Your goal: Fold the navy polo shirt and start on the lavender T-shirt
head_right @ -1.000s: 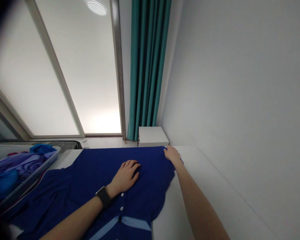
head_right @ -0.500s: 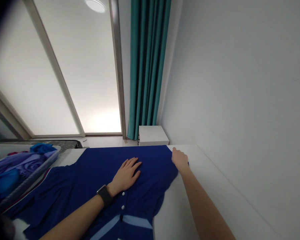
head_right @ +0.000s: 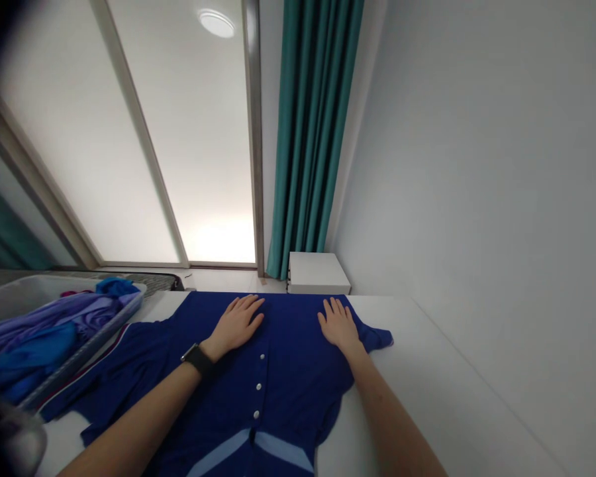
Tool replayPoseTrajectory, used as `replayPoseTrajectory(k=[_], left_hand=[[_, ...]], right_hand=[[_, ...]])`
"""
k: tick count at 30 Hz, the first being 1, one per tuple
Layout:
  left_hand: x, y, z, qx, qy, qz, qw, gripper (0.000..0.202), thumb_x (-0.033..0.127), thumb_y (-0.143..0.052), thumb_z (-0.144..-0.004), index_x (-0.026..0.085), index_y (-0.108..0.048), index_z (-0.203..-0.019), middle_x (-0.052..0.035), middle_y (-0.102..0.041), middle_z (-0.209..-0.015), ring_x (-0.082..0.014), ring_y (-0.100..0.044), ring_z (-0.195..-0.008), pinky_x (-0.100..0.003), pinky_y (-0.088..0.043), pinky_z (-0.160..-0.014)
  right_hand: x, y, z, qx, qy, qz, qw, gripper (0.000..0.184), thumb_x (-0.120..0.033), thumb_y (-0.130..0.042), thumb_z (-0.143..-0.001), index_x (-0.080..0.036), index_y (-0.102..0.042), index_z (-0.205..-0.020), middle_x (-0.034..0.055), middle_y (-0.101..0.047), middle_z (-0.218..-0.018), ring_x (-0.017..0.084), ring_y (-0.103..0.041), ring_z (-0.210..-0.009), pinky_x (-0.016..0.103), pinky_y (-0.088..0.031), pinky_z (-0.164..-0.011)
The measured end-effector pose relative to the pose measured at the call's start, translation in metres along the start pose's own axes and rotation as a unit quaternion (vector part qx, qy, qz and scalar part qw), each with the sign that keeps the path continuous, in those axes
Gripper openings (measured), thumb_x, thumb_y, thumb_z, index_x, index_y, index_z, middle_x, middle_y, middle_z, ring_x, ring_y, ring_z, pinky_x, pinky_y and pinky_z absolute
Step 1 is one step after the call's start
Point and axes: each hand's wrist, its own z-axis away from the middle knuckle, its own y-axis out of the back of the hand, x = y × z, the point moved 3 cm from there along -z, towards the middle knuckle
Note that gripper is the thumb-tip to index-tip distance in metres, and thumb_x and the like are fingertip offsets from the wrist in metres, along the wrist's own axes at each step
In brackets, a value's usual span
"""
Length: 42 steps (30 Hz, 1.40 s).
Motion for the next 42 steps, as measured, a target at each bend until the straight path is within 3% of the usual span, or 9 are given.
replayPoseTrajectory(k=[3, 6, 11, 17, 26, 29, 33, 36, 42], left_hand=[[-0.029, -0.009, 0.002, -0.038, 0.065, -0.038, 0.996, 0.051, 0.044, -0.036, -0.097, 0.024, -0.045, -0.144, -0.0092, -0.041, -0.152, -0.0271, -0.031, -0.143, -0.05, -0.021, -0.117], [-0.038, -0.018, 0.006, -0.058, 0.086, -0.046, 0.994, 0.056, 0.05, -0.033, -0.097, 0.026, -0.038, -0.148, -0.008, -0.033, -0.156, -0.0297, -0.023, -0.146, -0.056, -0.017, -0.116], [-0.049, -0.019, 0.012, -0.062, 0.106, -0.048, 0.991, 0.059, 0.053, -0.029, -0.097, 0.028, -0.035, -0.149, -0.0064, -0.03, -0.157, -0.0347, -0.019, -0.146, -0.065, -0.013, -0.112], [-0.077, -0.012, 0.026, -0.061, 0.143, -0.056, 0.986, 0.058, 0.052, -0.028, -0.097, 0.029, -0.035, -0.149, -0.0071, -0.029, -0.158, -0.0346, -0.018, -0.146, -0.067, -0.012, -0.111], [-0.034, -0.013, 0.027, -0.048, 0.117, -0.041, 0.991, 0.057, 0.051, -0.028, -0.097, 0.027, -0.037, -0.148, -0.0082, -0.032, -0.156, -0.0352, -0.02, -0.146, -0.067, -0.013, -0.111], [-0.03, -0.013, 0.026, -0.044, 0.122, -0.036, 0.991, 0.057, 0.051, -0.028, -0.097, 0.026, -0.038, -0.148, -0.0076, -0.033, -0.156, -0.0348, -0.02, -0.146, -0.065, -0.015, -0.112], [-0.044, -0.001, 0.036, -0.055, 0.089, -0.029, 0.994, 0.056, 0.051, -0.028, -0.098, 0.024, -0.041, -0.146, -0.008, -0.037, -0.154, -0.0296, -0.026, -0.145, -0.056, -0.019, -0.115], [-0.064, 0.01, 0.051, -0.056, 0.034, -0.042, 0.997, 0.052, 0.048, -0.03, -0.099, 0.026, -0.044, -0.144, -0.0075, -0.039, -0.153, -0.0241, -0.028, -0.144, -0.05, -0.017, -0.118], [-0.097, 0.014, 0.068, -0.067, 0.066, -0.043, 0.995, 0.054, 0.048, -0.032, -0.098, 0.027, -0.036, -0.148, -0.0059, -0.031, -0.157, -0.0232, -0.025, -0.145, -0.049, -0.018, -0.117]], right_hand=[[0.013, -0.004, -0.009, -0.023, -0.011, -0.006, 1.0, 0.063, -0.046, -0.021, -0.099, -0.015, -0.026, -0.153, 0.0082, -0.022, -0.16, 0.023, -0.016, -0.147, 0.041, -0.015, -0.117], [0.015, -0.002, -0.013, -0.033, -0.021, 0.012, 0.999, 0.064, -0.047, -0.02, -0.098, -0.014, -0.025, -0.153, 0.0091, -0.022, -0.16, 0.025, -0.017, -0.147, 0.043, -0.016, -0.117], [-0.02, 0.005, -0.003, -0.006, 0.018, 0.034, 0.999, 0.061, -0.042, -0.023, -0.098, -0.012, -0.032, -0.15, 0.013, -0.029, -0.157, 0.027, -0.02, -0.145, 0.048, -0.01, -0.117], [-0.056, 0.007, 0.017, 0.006, 0.065, -0.002, 0.998, 0.063, -0.05, -0.022, -0.098, -0.017, -0.03, -0.152, 0.0099, -0.026, -0.158, 0.025, -0.02, -0.146, 0.045, -0.014, -0.116], [-0.013, 0.002, 0.04, -0.009, 0.028, 0.012, 0.999, 0.062, -0.053, -0.025, -0.098, -0.023, -0.026, -0.153, 0.0065, -0.023, -0.159, 0.027, -0.016, -0.147, 0.053, -0.014, -0.116], [-0.009, 0.005, 0.045, -0.007, 0.023, 0.019, 1.0, 0.062, -0.051, -0.026, -0.098, -0.022, -0.027, -0.153, 0.0076, -0.025, -0.159, 0.028, -0.018, -0.146, 0.054, -0.016, -0.115], [-0.032, 0.012, 0.053, 0.017, 0.051, 0.043, 0.998, 0.06, -0.043, -0.028, -0.098, -0.013, -0.035, -0.149, 0.0147, -0.031, -0.155, 0.03, -0.023, -0.144, 0.053, -0.008, -0.117], [-0.063, 0.012, 0.061, 0.002, 0.097, 0.006, 0.995, 0.063, -0.048, -0.025, -0.098, -0.014, -0.032, -0.15, 0.0133, -0.027, -0.157, 0.027, -0.021, -0.146, 0.049, -0.012, -0.117], [-0.086, 0.009, 0.06, -0.015, 0.126, -0.03, 0.991, 0.066, -0.054, -0.025, -0.097, -0.02, -0.025, -0.153, 0.0095, -0.019, -0.16, 0.025, -0.01, -0.148, 0.051, -0.007, -0.118]])
